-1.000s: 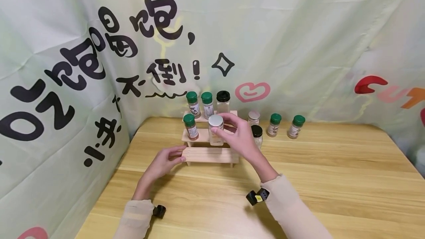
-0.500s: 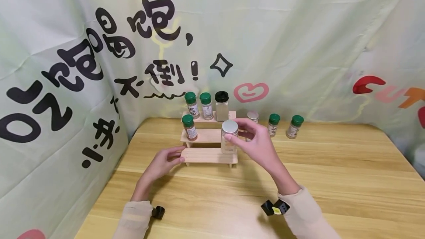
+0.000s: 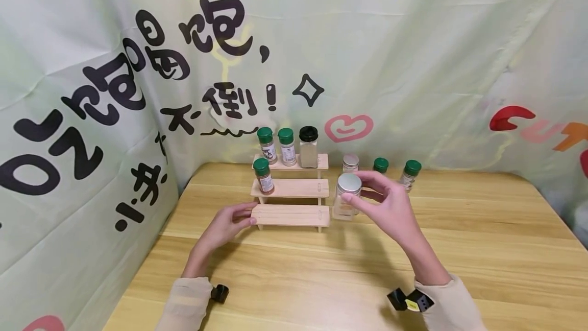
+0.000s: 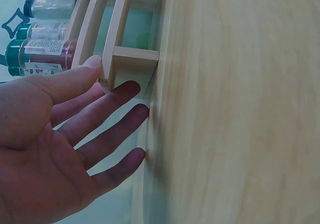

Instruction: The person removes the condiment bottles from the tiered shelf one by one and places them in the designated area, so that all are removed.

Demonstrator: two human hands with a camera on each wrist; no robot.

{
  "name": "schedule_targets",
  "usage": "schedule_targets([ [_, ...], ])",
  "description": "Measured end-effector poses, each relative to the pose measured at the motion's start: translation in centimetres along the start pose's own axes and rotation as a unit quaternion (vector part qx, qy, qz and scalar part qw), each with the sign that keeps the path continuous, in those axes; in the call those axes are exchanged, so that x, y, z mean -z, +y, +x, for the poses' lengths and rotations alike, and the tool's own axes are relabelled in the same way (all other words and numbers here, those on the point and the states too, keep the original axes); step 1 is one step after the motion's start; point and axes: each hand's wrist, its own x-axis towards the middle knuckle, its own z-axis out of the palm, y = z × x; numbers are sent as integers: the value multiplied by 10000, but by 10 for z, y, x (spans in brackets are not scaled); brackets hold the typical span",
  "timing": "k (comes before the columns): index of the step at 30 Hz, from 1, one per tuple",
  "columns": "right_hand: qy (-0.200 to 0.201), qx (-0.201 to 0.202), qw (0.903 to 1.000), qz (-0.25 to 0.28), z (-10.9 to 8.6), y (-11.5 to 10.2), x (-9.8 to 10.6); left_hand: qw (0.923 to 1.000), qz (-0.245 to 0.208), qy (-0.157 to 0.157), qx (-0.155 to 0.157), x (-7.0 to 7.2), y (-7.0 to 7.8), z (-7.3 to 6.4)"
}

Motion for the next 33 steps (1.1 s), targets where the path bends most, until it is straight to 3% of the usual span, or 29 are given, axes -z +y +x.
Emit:
schedule_targets([
  [10, 151, -90, 9995, -258, -7, 14, 30, 9998, -72, -26, -182, -1, -2, 1],
  [12, 192, -110, 9994, -260, -6, 16, 35, 9997, -105, -43, -223, 0, 3, -1],
  [20, 391, -181, 9974, -574, -3, 33, 55, 10000, -42, 4, -30, 0, 0, 0],
  [33, 245, -577, 9968, -502, -1, 69, 66, 10000, -86, -30, 12, -1, -1, 0],
])
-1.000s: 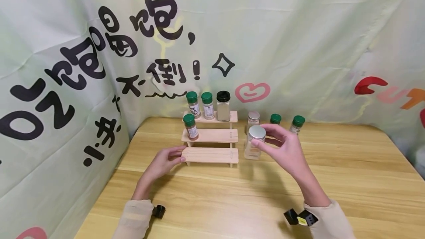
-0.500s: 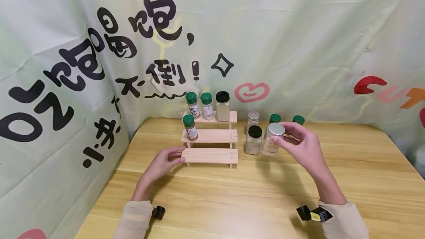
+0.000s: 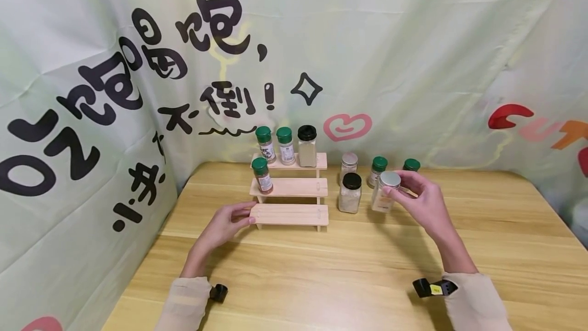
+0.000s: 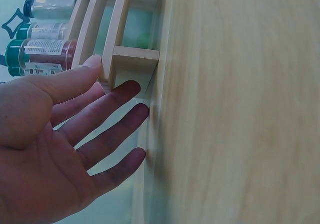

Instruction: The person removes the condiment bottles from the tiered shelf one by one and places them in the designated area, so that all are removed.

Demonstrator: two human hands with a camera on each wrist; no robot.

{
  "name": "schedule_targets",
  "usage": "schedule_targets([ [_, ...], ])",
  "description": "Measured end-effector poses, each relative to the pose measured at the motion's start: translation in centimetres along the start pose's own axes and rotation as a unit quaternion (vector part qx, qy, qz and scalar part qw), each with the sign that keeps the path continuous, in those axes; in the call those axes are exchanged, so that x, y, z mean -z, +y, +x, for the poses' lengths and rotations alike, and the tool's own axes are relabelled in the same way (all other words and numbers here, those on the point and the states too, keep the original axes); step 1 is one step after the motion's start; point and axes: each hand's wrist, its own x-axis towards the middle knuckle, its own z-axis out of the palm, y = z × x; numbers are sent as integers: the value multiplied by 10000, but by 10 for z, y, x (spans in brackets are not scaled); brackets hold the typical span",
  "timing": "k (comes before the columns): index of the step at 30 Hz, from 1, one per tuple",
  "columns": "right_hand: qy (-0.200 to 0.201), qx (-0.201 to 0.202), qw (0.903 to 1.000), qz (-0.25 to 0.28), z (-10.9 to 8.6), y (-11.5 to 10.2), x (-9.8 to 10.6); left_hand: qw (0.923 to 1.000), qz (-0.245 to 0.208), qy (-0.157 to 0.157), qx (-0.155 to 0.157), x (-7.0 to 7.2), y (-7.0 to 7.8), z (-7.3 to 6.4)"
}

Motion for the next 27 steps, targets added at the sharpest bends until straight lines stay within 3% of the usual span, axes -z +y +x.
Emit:
schedule_targets([
  [12, -262, -415, 9988, -23, 4, 26, -6, 10000, 13, 34, -8, 0, -2, -2],
  [27, -488, -573, 9970, -189, 3, 34, -2, 9998, 101, 14, -193, 1, 0, -1],
])
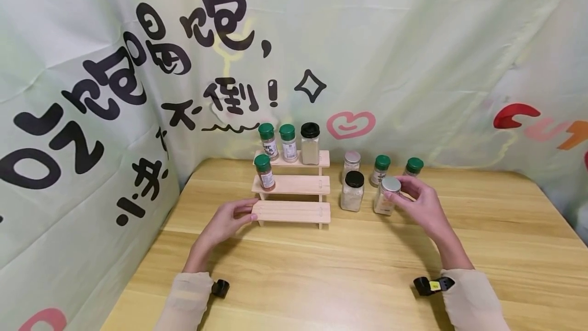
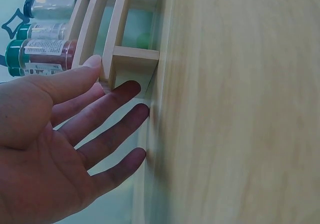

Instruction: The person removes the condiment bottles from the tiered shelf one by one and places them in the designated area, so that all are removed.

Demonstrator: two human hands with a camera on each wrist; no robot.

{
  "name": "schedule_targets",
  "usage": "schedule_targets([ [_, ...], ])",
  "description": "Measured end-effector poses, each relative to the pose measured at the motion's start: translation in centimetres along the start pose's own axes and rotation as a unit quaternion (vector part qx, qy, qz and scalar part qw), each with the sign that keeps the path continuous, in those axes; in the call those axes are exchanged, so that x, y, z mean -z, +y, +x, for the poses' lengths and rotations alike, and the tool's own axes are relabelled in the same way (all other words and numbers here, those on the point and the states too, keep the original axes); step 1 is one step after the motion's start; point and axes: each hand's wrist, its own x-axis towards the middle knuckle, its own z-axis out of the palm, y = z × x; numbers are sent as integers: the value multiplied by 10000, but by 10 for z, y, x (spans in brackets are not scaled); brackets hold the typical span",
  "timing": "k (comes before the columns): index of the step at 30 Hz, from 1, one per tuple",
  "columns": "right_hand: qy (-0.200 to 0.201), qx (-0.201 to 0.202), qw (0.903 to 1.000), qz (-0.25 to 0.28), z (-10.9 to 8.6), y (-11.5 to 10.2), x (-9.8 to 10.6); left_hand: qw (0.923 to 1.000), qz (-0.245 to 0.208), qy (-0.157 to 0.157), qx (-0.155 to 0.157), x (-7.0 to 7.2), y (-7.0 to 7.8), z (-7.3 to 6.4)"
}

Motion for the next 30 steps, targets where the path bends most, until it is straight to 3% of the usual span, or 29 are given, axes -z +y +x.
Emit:
schedule_targets([
  [10, -144, 141, 9998, 14, 0, -10, -1, 10000, -8, 54, 56, 1, -1, -2],
  [15, 360, 479, 9981, -151, -4, -24, 1, 10000, -17, -12, 77, 0, -1, 1],
  [21, 833, 1100, 9900, 281, -10, -53, -4, 10000, -44, -44, 69, 1, 4, 0],
  [25, 602, 1478, 9850, 654, -11, -74, -18, 9999, 0, -32, 145, 0, 4, 0],
  [30, 39, 1557, 9843, 828, -7, -89, -47, 9999, 10, 11, 155, -1, 3, 1],
])
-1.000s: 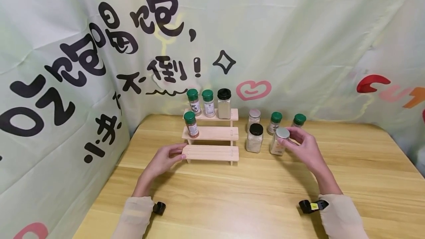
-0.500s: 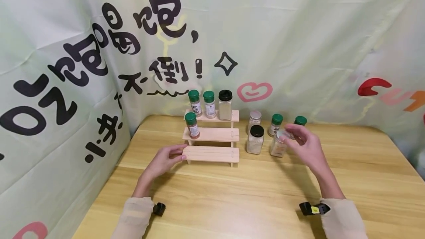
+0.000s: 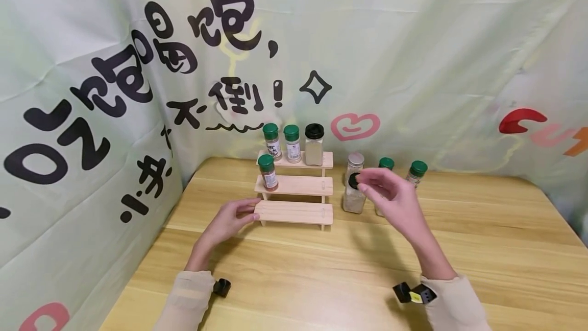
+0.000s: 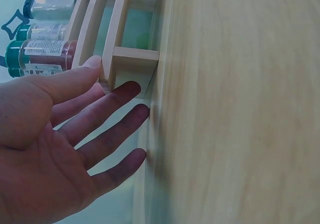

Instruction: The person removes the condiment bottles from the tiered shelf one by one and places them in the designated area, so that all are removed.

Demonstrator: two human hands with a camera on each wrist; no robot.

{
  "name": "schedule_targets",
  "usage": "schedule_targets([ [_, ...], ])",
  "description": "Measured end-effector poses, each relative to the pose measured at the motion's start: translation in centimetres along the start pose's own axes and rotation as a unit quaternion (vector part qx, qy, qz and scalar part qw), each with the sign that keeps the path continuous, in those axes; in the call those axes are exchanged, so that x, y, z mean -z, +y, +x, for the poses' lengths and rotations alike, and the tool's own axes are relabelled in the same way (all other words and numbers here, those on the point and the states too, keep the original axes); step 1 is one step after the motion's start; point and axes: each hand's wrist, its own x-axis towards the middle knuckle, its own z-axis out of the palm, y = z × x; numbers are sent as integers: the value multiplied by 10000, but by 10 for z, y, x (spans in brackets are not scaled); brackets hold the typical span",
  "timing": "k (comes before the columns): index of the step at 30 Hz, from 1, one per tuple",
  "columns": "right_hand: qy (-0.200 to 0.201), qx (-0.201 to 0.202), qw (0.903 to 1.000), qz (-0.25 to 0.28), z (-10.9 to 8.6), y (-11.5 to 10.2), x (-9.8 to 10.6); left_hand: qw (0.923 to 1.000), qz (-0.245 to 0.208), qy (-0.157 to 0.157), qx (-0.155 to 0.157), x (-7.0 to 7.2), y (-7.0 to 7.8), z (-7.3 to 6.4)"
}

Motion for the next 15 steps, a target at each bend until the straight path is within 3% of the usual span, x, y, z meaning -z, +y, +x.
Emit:
schedule_targets([
  [9, -600, -38, 9982, 26, 26, -14, -57, 9997, -30, -46, -225, 0, -2, 0],
  [15, -827, -158, 9962, 242, 45, -17, -91, 9998, -30, -26, -187, 1, -1, -1],
])
